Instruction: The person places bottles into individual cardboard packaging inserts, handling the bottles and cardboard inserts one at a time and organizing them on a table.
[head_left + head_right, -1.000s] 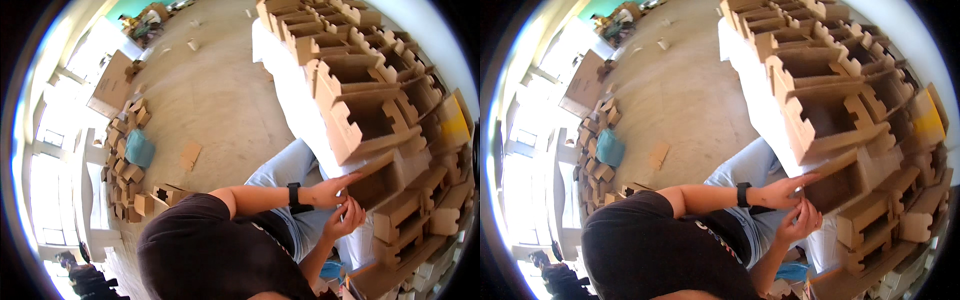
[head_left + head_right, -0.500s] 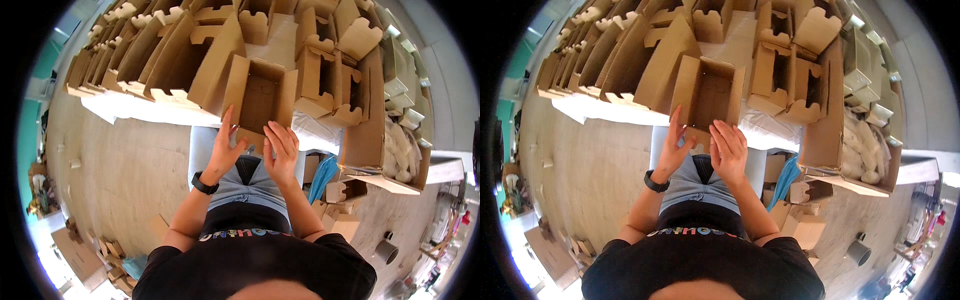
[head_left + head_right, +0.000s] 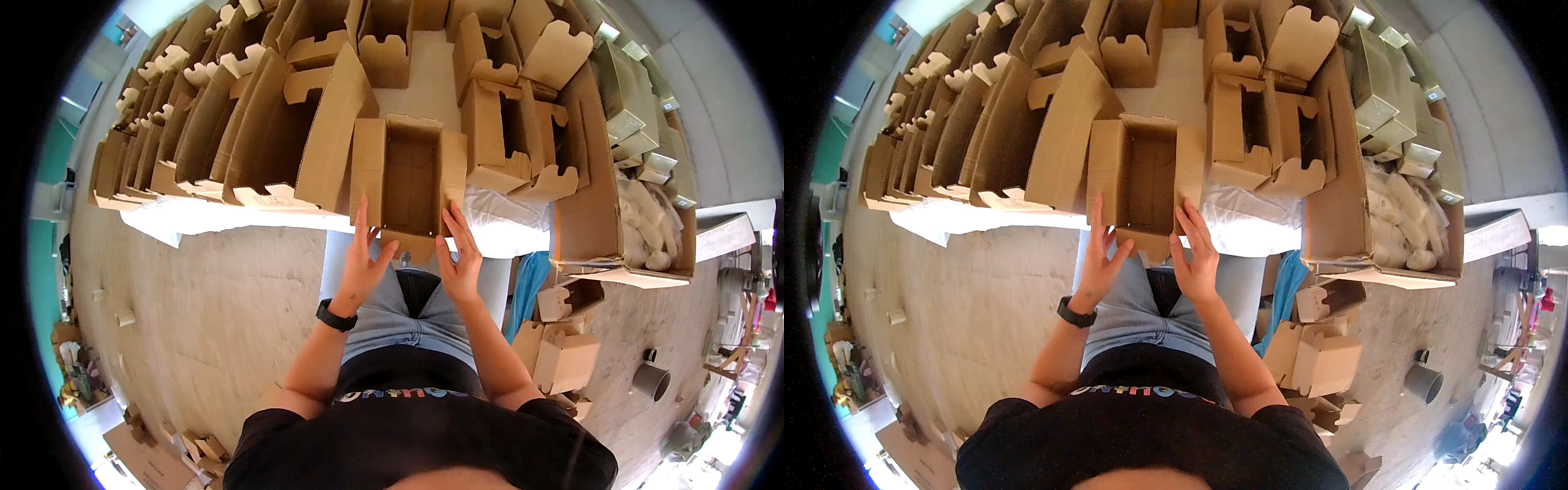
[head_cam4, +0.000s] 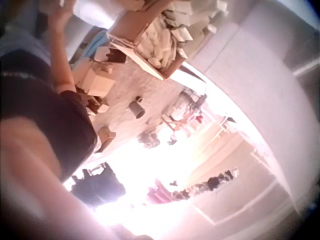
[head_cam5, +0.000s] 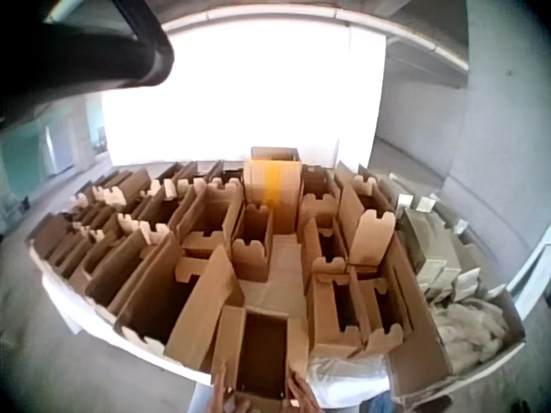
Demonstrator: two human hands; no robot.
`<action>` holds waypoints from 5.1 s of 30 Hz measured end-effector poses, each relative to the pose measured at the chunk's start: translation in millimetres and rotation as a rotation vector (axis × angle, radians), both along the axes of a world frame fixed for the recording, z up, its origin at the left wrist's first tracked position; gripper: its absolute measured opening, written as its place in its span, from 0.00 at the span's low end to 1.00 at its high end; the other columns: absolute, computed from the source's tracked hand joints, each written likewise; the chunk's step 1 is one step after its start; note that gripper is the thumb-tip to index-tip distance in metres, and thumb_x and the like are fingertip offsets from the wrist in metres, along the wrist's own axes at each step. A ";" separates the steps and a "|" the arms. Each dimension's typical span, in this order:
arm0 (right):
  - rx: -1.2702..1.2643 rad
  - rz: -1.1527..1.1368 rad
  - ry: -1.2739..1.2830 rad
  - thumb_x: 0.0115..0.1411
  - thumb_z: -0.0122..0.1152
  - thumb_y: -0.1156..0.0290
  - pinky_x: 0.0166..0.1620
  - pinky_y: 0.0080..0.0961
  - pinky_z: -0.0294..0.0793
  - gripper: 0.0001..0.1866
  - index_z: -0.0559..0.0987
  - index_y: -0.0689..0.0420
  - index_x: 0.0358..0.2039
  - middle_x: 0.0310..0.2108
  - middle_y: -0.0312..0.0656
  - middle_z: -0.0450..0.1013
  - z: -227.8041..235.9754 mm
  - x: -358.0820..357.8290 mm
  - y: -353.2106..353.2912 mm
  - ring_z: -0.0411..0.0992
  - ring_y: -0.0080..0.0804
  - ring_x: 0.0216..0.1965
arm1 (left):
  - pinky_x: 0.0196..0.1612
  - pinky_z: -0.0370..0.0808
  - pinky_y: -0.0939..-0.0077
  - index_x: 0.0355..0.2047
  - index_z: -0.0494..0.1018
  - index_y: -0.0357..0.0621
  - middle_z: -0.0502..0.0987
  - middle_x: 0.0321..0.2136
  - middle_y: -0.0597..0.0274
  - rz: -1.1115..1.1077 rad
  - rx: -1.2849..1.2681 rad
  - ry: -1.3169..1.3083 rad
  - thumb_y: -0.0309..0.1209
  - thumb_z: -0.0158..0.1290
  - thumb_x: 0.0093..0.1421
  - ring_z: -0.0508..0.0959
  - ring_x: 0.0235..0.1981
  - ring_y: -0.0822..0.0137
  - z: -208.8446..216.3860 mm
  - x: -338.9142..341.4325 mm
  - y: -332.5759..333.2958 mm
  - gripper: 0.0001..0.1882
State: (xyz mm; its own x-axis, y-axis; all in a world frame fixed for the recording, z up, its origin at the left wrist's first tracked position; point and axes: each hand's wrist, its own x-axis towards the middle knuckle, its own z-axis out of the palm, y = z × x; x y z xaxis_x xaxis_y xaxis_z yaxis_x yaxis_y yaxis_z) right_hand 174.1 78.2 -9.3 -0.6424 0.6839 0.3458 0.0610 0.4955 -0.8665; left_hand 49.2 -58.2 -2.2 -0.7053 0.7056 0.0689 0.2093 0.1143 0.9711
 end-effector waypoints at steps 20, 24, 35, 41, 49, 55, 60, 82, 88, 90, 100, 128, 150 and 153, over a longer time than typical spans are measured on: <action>-0.126 0.015 0.086 0.59 0.57 0.79 0.62 0.34 0.64 0.21 0.73 0.59 0.55 0.59 0.51 0.67 13.0 12.0 4.1 0.64 0.47 0.62 | 0.67 0.51 0.53 0.71 0.39 0.46 0.43 0.70 0.55 0.030 0.051 -0.007 0.25 0.57 0.59 0.47 0.70 0.56 -1.1 9.7 10.7 0.47; -0.166 0.026 0.105 0.58 0.56 0.80 0.60 0.34 0.66 0.21 0.74 0.58 0.54 0.59 0.48 0.67 36.0 27.7 9.8 0.66 0.46 0.61 | 0.68 0.46 0.49 0.71 0.38 0.47 0.40 0.71 0.57 0.023 0.065 0.074 0.26 0.57 0.60 0.42 0.71 0.55 -12.0 7.6 9.5 0.47; 0.823 -0.419 0.147 0.52 0.60 0.82 0.50 0.31 0.73 0.18 0.78 0.63 0.46 0.47 0.48 0.76 165.5 106.9 105.6 0.75 0.40 0.47 | 0.69 0.44 0.51 0.71 0.38 0.48 0.39 0.71 0.56 0.042 0.017 0.045 0.29 0.56 0.61 0.42 0.71 0.55 -4.3 7.8 7.0 0.46; 0.373 -0.686 -0.101 0.60 0.61 0.66 0.45 0.28 0.75 0.14 0.79 0.61 0.42 0.40 0.45 0.79 206.0 173.9 245.0 0.78 0.36 0.41 | 0.68 0.44 0.50 0.71 0.39 0.52 0.38 0.71 0.56 0.005 -0.009 0.027 0.34 0.56 0.62 0.42 0.71 0.56 10.1 10.9 13.4 0.45; 0.424 -0.108 -0.738 0.54 0.64 0.69 0.56 0.35 0.69 0.24 0.74 0.57 0.52 0.50 0.48 0.74 138.5 163.8 311.2 0.70 0.45 0.53 | 0.68 0.49 0.50 0.70 0.38 0.47 0.41 0.71 0.56 0.030 -0.042 0.039 0.33 0.57 0.61 0.46 0.70 0.53 13.3 10.8 12.9 0.46; 0.521 0.064 -0.912 0.48 0.61 0.77 0.64 0.42 0.57 0.33 0.70 0.52 0.58 0.54 0.44 0.70 121.7 149.9 292.4 0.64 0.43 0.60 | 0.69 0.45 0.49 0.71 0.39 0.50 0.39 0.71 0.55 0.026 -0.045 0.026 0.33 0.56 0.62 0.43 0.71 0.54 9.7 10.7 8.9 0.45; 0.496 0.160 -1.123 0.48 0.63 0.73 0.65 0.50 0.51 0.33 0.70 0.48 0.58 0.56 0.42 0.69 117.6 143.9 292.0 0.63 0.40 0.61 | 0.68 0.48 0.49 0.70 0.37 0.46 0.40 0.71 0.53 0.032 -0.051 0.057 0.33 0.55 0.62 0.45 0.70 0.52 9.8 11.9 11.3 0.46; 0.129 -0.873 -0.086 0.45 0.73 0.50 0.45 0.33 0.75 0.36 0.71 0.68 0.42 0.39 0.54 0.76 148.1 173.8 311.9 0.76 0.41 0.40 | 0.69 0.46 0.50 0.71 0.39 0.50 0.39 0.71 0.55 0.027 -0.048 0.026 0.34 0.57 0.62 0.44 0.71 0.54 10.5 8.8 9.3 0.46; 0.091 -0.684 -0.408 0.41 0.75 0.48 0.48 0.32 0.72 0.40 0.70 0.69 0.42 0.40 0.54 0.75 123.9 178.1 332.1 0.74 0.43 0.45 | 0.68 0.48 0.50 0.71 0.38 0.49 0.41 0.71 0.53 0.032 -0.065 0.005 0.34 0.57 0.61 0.46 0.70 0.53 11.4 7.8 9.1 0.46; 0.072 -0.638 -0.359 0.40 0.76 0.49 0.48 0.32 0.72 0.40 0.71 0.69 0.42 0.40 0.53 0.76 119.4 177.5 334.0 0.74 0.42 0.44 | 0.68 0.48 0.50 0.71 0.39 0.49 0.41 0.71 0.52 0.036 -0.074 0.003 0.35 0.57 0.61 0.47 0.70 0.53 10.7 7.3 8.4 0.46; -0.213 -0.172 -0.469 0.38 0.76 0.62 0.49 0.27 0.70 0.35 0.76 0.63 0.47 0.42 0.46 0.77 147.8 170.3 305.1 0.74 0.33 0.44 | 0.68 0.46 0.47 0.71 0.39 0.52 0.39 0.71 0.54 0.024 -0.074 0.006 0.36 0.56 0.62 0.45 0.70 0.52 12.5 9.1 8.2 0.45; 0.221 -0.254 -1.226 0.42 0.53 0.91 0.70 0.39 0.47 0.35 0.80 0.43 0.49 0.67 0.36 0.58 181.1 238.4 276.6 0.51 0.37 0.70 | 0.68 0.48 0.51 0.71 0.39 0.49 0.41 0.71 0.55 0.040 -0.082 -0.007 0.35 0.57 0.61 0.46 0.70 0.54 13.6 9.1 8.6 0.46; 0.105 -0.885 -1.140 0.51 0.62 0.51 0.56 0.45 0.69 0.53 0.45 0.61 0.68 0.53 0.68 0.68 121.7 239.7 314.3 0.68 0.60 0.55 | 0.64 0.61 0.55 0.70 0.40 0.44 0.46 0.70 0.51 0.025 -0.062 0.003 0.36 0.60 0.59 0.54 0.68 0.52 -0.9 1.5 0.8 0.48; 0.191 -1.054 -0.985 0.52 0.61 0.55 0.55 0.48 0.69 0.51 0.45 0.56 0.69 0.54 0.69 0.66 128.7 237.0 307.3 0.68 0.64 0.54 | 0.63 0.62 0.56 0.70 0.40 0.44 0.46 0.70 0.51 0.024 -0.068 0.005 0.37 0.60 0.59 0.55 0.68 0.53 2.8 1.4 4.0 0.48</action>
